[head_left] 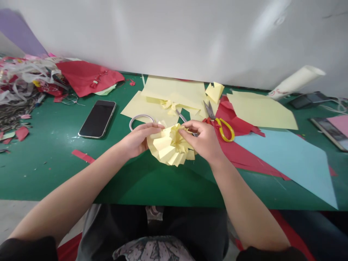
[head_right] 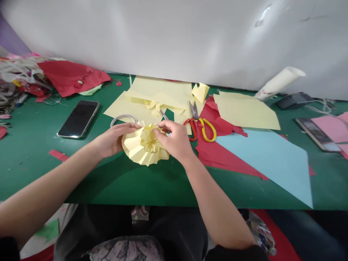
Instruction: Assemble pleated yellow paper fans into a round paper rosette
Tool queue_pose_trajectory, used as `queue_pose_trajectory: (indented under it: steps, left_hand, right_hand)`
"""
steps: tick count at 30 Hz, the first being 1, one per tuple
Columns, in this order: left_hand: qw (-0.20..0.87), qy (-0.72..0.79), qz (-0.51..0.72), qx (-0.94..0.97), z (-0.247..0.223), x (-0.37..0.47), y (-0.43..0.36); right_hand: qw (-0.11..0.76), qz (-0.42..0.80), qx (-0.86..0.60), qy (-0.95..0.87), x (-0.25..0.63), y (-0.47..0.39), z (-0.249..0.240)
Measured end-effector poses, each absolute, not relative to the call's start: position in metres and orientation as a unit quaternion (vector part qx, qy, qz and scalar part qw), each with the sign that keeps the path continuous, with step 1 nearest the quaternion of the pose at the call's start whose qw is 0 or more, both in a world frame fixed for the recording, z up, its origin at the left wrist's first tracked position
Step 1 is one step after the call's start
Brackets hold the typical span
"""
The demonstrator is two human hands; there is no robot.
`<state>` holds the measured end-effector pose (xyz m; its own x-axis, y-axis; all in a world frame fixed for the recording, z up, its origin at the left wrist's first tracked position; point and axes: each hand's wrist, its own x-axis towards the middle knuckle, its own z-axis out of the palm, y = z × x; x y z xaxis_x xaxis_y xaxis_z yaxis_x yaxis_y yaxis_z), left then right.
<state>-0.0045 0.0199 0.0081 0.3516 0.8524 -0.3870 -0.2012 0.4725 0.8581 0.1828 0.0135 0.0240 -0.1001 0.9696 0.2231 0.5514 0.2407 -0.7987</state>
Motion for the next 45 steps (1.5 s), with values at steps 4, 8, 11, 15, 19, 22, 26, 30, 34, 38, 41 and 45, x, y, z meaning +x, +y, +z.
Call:
queue_pose_trajectory:
  steps: [4,8,11,15,19,22,26,30,34,38,41,45]
  left_hand:
    - [0.626,0.528,0.300,0.489,0.005,-0.010,0.023]
    - [0.383,0.564,0.262,0.683,0.003,-0.011,0.021]
    - [0.266,0.561,0.275,0.734,-0.001,-0.007,0.017]
    - [0.225,0.553,0.281,0.752,-0.008,-0.004,0.013]
    - [0.215,0.512,0.292,0.779,-0.011,-0.007,0.015]
    - [0.245,0.475,0.303,0.789,-0.008,-0.009,0.017]
    - [0.323,0.472,0.295,0.766,0.000,-0.010,0.018]
    - [0.374,0.502,0.279,0.728,0.002,-0.012,0.021]
    - [0.367,0.513,0.316,0.709,0.001,-0.013,0.022]
    - [0.178,0.488,0.378,0.767,0.006,-0.009,0.015]
    - [0.120,0.392,0.362,0.837,0.014,-0.010,0.011]
    - [0.208,0.277,0.288,0.893,0.019,-0.017,0.012]
  right_hand:
    - [0.396,0.330,-0.568,-0.642,0.184,0.016,0.022]
    - [0.417,0.405,-0.561,-0.589,0.186,0.020,0.015]
    - [0.406,0.430,-0.564,-0.576,0.185,0.020,0.012]
    - [0.400,0.412,-0.571,-0.586,0.184,0.019,0.013]
    - [0.395,0.331,-0.570,-0.640,0.179,0.016,0.018]
    - [0.367,0.286,-0.553,-0.691,0.176,0.013,0.020]
    - [0.330,0.283,-0.536,-0.724,0.176,0.011,0.020]
    - [0.331,0.249,-0.531,-0.739,0.178,0.013,0.021]
    - [0.326,0.228,-0.540,-0.742,0.176,0.013,0.019]
    - [0.326,0.206,-0.554,-0.738,0.174,0.014,0.016]
    - [0.334,0.210,-0.563,-0.726,0.174,0.015,0.017]
    - [0.341,0.272,-0.563,-0.701,0.173,0.014,0.022]
